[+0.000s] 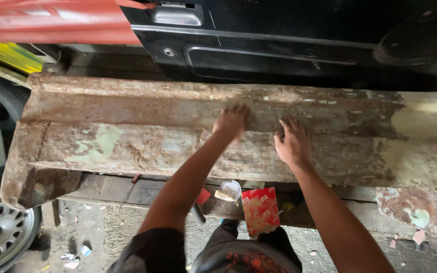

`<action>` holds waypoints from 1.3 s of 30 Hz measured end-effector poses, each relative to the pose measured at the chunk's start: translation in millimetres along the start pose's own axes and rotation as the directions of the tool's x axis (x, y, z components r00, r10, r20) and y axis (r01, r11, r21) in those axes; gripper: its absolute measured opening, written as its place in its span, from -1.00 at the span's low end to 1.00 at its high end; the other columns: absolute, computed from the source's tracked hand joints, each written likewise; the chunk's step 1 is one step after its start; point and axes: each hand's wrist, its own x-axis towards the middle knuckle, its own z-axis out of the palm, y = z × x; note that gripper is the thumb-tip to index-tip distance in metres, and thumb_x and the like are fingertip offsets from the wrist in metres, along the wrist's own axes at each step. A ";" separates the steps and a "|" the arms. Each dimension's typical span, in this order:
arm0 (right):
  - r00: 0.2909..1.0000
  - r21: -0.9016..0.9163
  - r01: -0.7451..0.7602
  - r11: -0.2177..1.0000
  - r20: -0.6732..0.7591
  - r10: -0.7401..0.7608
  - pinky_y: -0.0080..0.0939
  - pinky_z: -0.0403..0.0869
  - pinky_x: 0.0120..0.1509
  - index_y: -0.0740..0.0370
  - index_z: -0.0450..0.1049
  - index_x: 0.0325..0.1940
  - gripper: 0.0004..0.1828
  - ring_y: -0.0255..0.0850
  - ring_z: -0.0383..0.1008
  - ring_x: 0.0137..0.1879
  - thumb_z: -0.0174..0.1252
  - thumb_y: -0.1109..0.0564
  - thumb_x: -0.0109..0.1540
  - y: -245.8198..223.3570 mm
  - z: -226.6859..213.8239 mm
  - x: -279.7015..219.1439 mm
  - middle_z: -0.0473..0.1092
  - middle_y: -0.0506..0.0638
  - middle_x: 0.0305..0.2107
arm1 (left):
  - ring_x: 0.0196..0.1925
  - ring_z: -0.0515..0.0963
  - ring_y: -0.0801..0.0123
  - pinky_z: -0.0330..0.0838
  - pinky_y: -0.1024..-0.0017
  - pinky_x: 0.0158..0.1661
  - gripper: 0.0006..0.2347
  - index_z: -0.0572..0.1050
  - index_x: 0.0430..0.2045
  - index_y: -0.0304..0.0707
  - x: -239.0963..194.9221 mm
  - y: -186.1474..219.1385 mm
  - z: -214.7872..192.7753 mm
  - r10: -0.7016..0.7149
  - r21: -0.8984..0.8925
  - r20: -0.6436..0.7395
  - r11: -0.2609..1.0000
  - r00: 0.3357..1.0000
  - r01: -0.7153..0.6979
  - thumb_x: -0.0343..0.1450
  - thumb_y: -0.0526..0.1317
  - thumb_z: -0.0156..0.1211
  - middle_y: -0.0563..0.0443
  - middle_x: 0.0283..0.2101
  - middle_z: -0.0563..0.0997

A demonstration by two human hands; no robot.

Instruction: The person sands a large, weathered wooden surface using a sanding block. They move the block back and forth across the surface, applying pressure to smooth it. The person occasionally switches hands and adjusts their grip.

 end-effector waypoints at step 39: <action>0.999 0.023 -0.046 0.999 0.030 0.045 0.16 0.19 0.53 0.14 0.45 0.30 -0.49 0.08 0.25 0.44 0.07 0.00 0.27 4.3 -2.6 -1.9 0.30 0.12 0.31 | 0.54 0.06 -0.05 -0.08 0.00 0.47 -0.42 0.13 0.44 -0.29 -2.8 9.2 17.5 0.015 0.023 -0.024 1.000 1.000 -0.014 0.44 -0.32 0.04 -0.28 0.49 0.09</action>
